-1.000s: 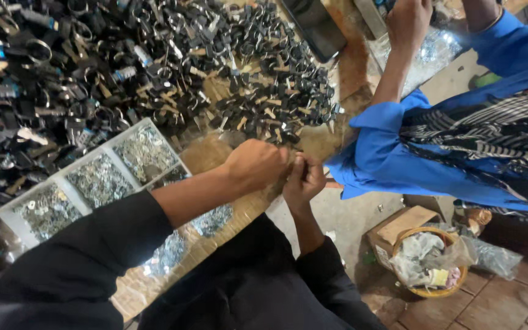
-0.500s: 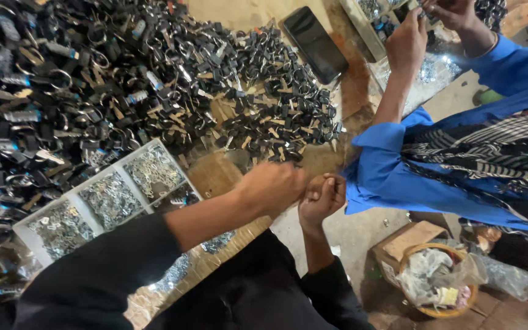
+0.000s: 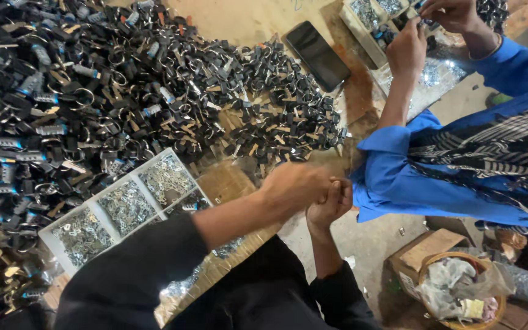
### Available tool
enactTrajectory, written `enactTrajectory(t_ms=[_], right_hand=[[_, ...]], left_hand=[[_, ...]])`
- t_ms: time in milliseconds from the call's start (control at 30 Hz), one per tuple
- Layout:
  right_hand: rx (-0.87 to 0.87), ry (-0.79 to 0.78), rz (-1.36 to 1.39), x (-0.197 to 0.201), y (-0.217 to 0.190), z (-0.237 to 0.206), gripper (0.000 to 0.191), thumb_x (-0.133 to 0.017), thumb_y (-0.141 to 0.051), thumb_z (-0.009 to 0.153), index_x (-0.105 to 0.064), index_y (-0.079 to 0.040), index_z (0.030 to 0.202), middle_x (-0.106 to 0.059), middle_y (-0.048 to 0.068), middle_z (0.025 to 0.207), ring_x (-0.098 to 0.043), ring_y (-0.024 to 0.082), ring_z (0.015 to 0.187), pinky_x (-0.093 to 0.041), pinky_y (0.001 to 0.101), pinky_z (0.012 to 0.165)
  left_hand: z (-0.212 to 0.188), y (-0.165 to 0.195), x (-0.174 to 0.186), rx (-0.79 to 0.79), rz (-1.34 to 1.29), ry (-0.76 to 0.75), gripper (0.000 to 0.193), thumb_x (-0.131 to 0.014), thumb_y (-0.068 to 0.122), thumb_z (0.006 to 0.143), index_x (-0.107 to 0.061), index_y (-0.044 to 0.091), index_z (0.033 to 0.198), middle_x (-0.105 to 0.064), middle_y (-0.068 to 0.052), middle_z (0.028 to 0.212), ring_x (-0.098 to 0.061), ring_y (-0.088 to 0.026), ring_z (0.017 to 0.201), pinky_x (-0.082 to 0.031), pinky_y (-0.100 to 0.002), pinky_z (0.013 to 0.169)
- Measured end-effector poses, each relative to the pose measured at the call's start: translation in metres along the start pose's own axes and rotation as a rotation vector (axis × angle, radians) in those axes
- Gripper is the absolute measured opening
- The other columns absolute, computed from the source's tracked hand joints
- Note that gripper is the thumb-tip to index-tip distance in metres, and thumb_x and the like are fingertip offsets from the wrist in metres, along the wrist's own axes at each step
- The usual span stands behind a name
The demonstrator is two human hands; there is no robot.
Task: The person sits at a workbench assembling lock cylinders. They pick small key pins and springs from a compartment tray, insert them into a lock core held in their hands, and place finished cylinders with a pile of completed locks on the table.
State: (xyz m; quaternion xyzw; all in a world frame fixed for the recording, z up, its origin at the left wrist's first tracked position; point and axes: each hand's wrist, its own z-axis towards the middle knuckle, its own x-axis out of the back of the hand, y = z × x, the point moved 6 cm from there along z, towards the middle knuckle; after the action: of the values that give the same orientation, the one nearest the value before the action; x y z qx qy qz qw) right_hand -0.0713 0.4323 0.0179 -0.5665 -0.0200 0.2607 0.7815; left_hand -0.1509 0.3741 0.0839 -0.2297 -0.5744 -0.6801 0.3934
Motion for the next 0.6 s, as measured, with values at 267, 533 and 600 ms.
enactTrajectory(t_ms=[267, 533, 600], right_hand=[[-0.140, 0.012, 0.183, 0.008, 0.007, 0.005, 0.012, -0.054, -0.010, 0.108, -0.058, -0.002, 0.102, -0.043, -0.004, 0.063, -0.040, 0.004, 0.052, -0.036, 0.0202, 0.049], [-0.036, -0.117, -0.085, -0.011, -0.011, -0.002, 0.012, -0.060, -0.010, 0.095, -0.054, -0.005, 0.105, -0.057, 0.003, 0.089, -0.057, 0.010, 0.081, -0.052, 0.0232, 0.068], [0.063, -0.135, -0.049, -0.010, -0.014, 0.003, 0.011, -0.062, -0.009, 0.100, -0.055, -0.003, 0.105, -0.054, 0.001, 0.086, -0.049, 0.008, 0.076, -0.045, 0.0211, 0.065]], left_hand=[[-0.006, -0.031, -0.041, 0.152, 0.096, -0.240, 0.021, -0.065, 0.023, 0.091, -0.064, 0.002, 0.092, -0.072, -0.019, 0.075, -0.074, -0.036, 0.066, -0.058, -0.047, 0.055], [-0.002, 0.009, -0.005, 0.038, 0.074, -0.028, 0.021, -0.060, 0.023, 0.090, -0.063, 0.002, 0.094, -0.070, -0.016, 0.071, -0.071, -0.036, 0.057, -0.055, -0.048, 0.045], [0.000, -0.009, -0.019, 0.107, 0.011, -0.113, 0.020, -0.060, 0.024, 0.091, -0.064, 0.004, 0.089, -0.072, -0.016, 0.072, -0.072, -0.036, 0.063, -0.056, -0.048, 0.051]])
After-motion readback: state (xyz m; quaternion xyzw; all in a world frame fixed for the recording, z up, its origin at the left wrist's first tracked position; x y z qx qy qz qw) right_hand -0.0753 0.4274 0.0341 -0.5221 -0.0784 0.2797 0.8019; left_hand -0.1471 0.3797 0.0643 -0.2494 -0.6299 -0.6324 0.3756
